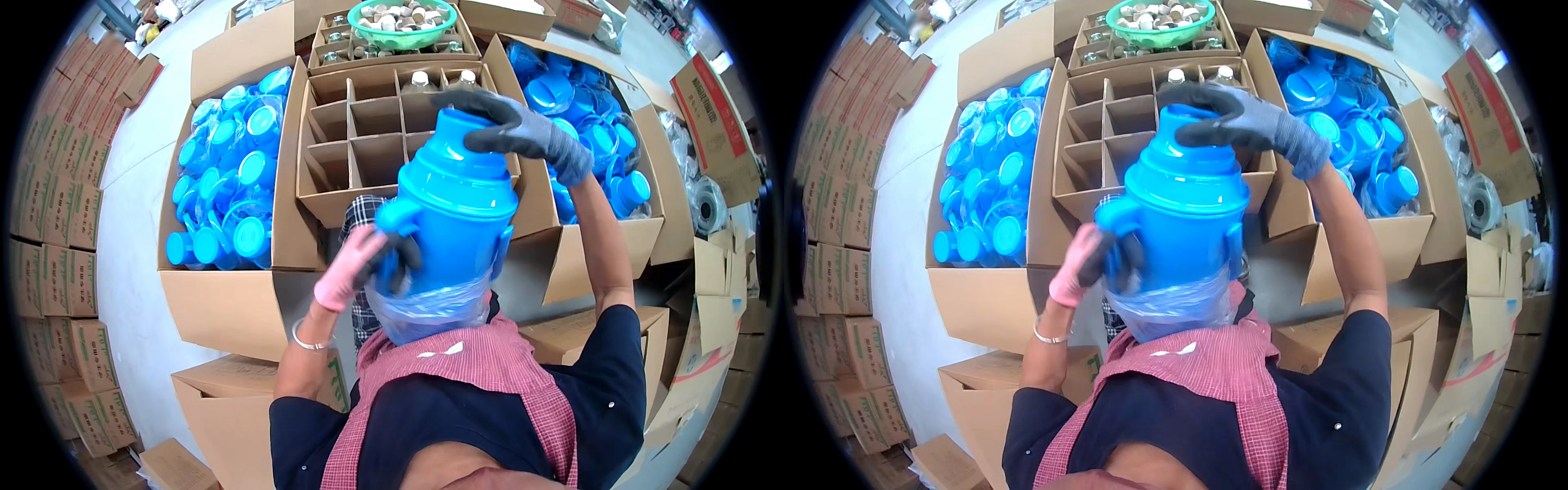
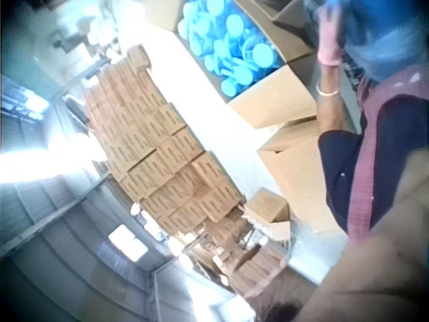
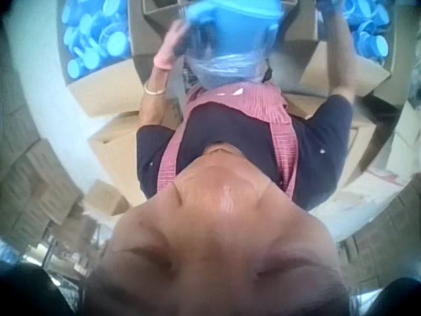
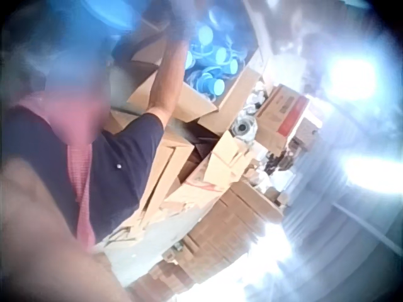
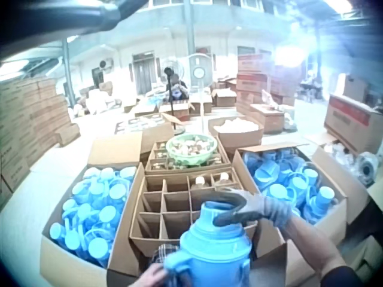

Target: The person assembles flasks by placing the inner vessel into a blue plastic casing, screwing on a cap, and placing the completed flasks into a cardboard box.

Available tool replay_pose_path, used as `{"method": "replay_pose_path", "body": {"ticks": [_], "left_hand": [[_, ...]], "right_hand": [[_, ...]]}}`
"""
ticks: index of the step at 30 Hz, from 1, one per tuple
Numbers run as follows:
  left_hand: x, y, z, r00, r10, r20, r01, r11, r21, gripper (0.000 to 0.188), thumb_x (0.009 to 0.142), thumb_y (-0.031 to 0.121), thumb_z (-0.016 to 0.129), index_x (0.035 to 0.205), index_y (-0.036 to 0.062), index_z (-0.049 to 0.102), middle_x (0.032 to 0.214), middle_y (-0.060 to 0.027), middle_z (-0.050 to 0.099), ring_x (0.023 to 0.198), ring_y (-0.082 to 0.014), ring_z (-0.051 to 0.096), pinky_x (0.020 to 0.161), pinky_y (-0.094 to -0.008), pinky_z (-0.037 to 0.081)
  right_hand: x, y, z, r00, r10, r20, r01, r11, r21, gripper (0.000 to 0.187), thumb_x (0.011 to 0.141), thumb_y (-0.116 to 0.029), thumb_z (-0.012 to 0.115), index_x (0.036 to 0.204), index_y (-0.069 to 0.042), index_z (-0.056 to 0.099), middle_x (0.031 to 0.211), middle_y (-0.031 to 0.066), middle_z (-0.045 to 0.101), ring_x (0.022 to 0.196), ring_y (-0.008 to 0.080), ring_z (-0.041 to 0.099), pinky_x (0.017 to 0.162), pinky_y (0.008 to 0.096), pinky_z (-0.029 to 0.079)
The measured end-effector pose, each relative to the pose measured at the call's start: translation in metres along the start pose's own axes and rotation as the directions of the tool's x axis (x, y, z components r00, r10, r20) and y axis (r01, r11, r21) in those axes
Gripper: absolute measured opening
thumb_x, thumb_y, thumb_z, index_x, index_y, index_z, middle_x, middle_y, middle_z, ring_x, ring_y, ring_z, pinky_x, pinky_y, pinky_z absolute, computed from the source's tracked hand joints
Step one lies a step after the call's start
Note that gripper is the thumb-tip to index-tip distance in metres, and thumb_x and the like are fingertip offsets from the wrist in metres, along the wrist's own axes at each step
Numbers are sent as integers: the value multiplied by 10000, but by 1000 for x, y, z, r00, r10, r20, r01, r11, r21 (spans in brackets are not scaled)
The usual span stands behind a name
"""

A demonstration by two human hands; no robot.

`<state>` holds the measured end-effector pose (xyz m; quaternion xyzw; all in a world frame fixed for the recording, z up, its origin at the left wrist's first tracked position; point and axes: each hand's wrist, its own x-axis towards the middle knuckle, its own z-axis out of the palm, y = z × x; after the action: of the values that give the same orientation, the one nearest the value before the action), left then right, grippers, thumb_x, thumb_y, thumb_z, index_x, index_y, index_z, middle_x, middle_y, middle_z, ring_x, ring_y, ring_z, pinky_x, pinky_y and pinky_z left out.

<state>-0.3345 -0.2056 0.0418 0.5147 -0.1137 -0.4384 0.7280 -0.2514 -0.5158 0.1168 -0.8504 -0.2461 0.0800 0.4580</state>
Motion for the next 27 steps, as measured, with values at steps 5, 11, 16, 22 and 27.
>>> {"method": "replay_pose_path", "body": {"ticks": [5,11,16,22,27], "left_hand": [[9,-7,94,999,-35,36,-29,171,985,971,801,502,682,1383,-153,264,1240,-286,499,1119,-355,550,991,-429,418],[-24,1,22,775,395,494,-415,-271,868,937,604,499,802,1342,91,395,1337,-196,427,1239,-371,429,1075,-603,265],[27,41,76,485,294,823,-551,-628,549,261,729,197,620,982,145,585,1107,-131,531,1149,-294,494,1060,-553,359],[63,40,127,546,-58,836,-688,-600,408,102,749,134,573,800,46,575,777,-62,559,794,-232,581,853,-394,477],[90,78,89,594,79,801,-747,-317,585,126,646,116,583,723,35,526,662,-123,568,684,-292,609,661,-373,500]], "right_hand": [[21,21,37,998,50,47,-56,988,143,490,826,-383,690,1190,-60,627,1088,102,648,1001,207,605,901,326,476],[-1,16,5,994,5,110,-26,980,195,631,809,-386,705,1328,-78,522,1273,106,565,1167,223,531,993,357,430],[3,0,28,965,-254,72,228,940,254,600,792,-341,707,1299,-60,552,1273,106,568,1173,210,523,1008,373,407],[8,-37,41,960,-251,126,247,968,52,476,821,-360,656,1208,-86,619,1153,117,624,1067,235,584,949,365,448],[-4,-11,41,970,-109,-218,125,990,59,651,797,-407,731,1312,-76,508,1164,116,582,1079,211,562,901,327,474]]}}
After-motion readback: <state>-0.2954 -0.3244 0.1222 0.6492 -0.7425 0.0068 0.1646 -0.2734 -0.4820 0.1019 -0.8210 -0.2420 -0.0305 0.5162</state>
